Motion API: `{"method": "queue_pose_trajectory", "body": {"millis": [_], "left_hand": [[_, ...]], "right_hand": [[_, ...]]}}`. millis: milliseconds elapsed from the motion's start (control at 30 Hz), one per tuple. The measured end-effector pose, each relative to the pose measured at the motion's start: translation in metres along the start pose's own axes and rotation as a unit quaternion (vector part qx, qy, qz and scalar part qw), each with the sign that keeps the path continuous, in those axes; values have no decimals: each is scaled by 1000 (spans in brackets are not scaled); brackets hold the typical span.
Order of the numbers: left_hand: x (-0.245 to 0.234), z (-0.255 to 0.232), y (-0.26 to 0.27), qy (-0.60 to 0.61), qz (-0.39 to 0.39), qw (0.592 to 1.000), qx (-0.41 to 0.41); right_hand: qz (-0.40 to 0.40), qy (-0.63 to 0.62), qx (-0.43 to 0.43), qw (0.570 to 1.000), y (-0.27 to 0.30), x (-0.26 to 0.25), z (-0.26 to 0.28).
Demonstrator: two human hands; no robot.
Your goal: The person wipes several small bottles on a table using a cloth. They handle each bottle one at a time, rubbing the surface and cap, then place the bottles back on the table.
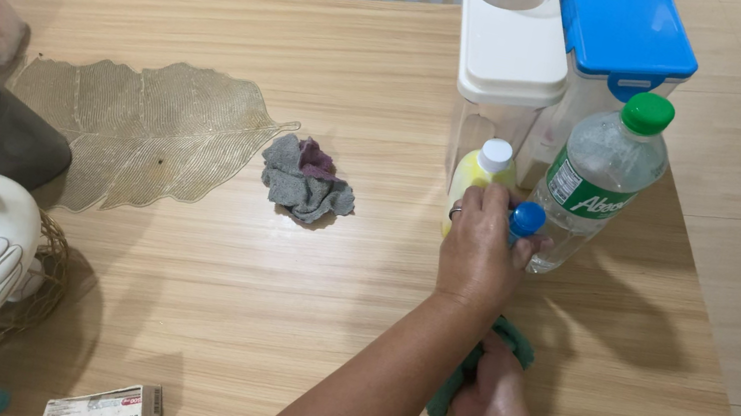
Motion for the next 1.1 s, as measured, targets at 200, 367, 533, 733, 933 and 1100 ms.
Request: {"method": "queue_pose_trajectory", "body": {"millis": [200,367,533,733,933,1100], "left_hand": [[2,5,-1,15,-4,1000,-27],[-7,1,0,-7,-47,999,-10],[-19,5,8,-4,-32,999,-6],[-57,24,25,-20,-50,999,-2],[-105,54,47,-25,-73,997,-25],[-152,80,68,-31,-103,993,-59]], "right_hand": [[25,-30,-9,999,-2,6,-1],[91,-47,-29,994,-4,15,-2],[196,-60,-68,976,4,34,2],[281,-58,-71,955,18,59,-5],[409,-9,-74,909,52,96,-19],[457,25,-86,885,80,122,-43]]}}
Point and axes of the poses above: each hand's wrist, its own y-axis away from the middle knuckle, its own x-axis out of the palm, z = x × y, the point moved 8 cm from there along -y, towards the middle knuckle, and after that the axes turned 13 degrees about -y, right-handed, at the moved point
